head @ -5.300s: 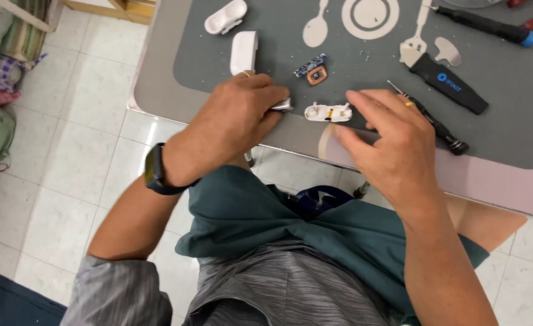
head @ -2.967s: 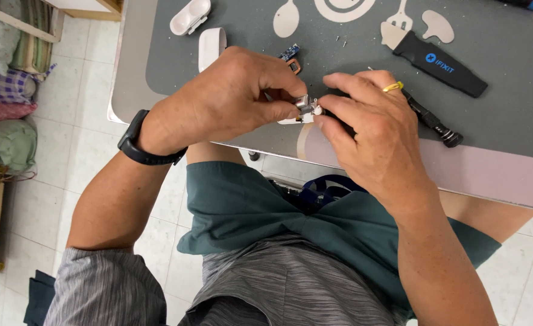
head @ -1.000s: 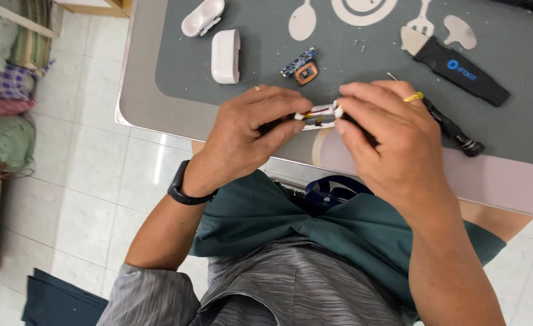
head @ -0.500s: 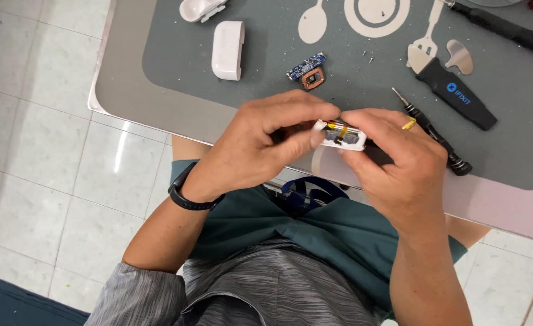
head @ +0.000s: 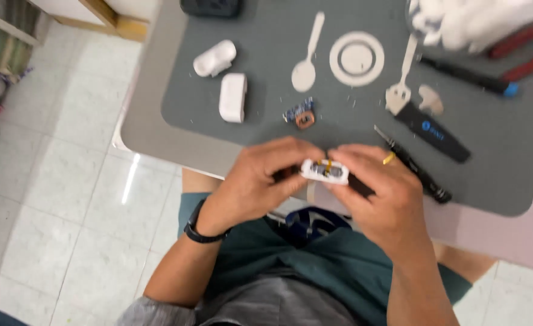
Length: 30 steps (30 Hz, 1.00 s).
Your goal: Disassembling and attempting to reassemble the internal components of an earbud charging case using precision tools.
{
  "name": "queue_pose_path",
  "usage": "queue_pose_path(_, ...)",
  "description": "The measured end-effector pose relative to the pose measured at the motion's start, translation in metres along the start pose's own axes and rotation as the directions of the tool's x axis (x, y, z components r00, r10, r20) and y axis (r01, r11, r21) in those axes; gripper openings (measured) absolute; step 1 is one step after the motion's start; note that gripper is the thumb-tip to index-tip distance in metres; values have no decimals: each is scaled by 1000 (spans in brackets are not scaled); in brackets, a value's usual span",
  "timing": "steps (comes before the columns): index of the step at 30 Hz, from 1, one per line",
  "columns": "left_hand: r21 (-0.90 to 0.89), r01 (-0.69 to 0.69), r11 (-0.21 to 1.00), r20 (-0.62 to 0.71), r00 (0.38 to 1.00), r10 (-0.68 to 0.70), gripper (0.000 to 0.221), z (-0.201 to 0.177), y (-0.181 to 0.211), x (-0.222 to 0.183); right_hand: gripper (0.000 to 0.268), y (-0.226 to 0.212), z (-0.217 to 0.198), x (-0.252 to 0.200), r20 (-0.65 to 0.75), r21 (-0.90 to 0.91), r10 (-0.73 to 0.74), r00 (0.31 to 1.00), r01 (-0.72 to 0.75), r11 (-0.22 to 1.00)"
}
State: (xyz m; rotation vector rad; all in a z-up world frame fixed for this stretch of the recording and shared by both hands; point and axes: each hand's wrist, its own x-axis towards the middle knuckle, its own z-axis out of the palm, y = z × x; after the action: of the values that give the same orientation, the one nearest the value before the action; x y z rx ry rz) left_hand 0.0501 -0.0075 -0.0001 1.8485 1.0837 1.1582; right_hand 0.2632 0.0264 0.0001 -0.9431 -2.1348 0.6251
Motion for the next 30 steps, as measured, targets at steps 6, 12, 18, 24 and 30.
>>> queue_pose_path(6,-7,49,999,34,998,-48,31,-2,-7,0,31,5,1,0,15,-22,18,1000,-18,1000)
queue_pose_path(12,-27,21,999,50,999,-20,16,-10,6,10,25,4,2,1,26,-14,46,999,-46,999)
queue_pose_path(18,22,54,998,64,996,-55,21,-6,2,8,24,8,-1,2,25,53,-67,997,66,996)
queue_pose_path(24,161,59,985,26,998,-64,30,1,-6,5,23,8,-3,0,32,59,-34,999,32,998)
queue_pose_path(30,83,16,996,14,1000,-18,31,2,-9,3,21,10,3,-11,-24,-51,14,1000,-15,999)
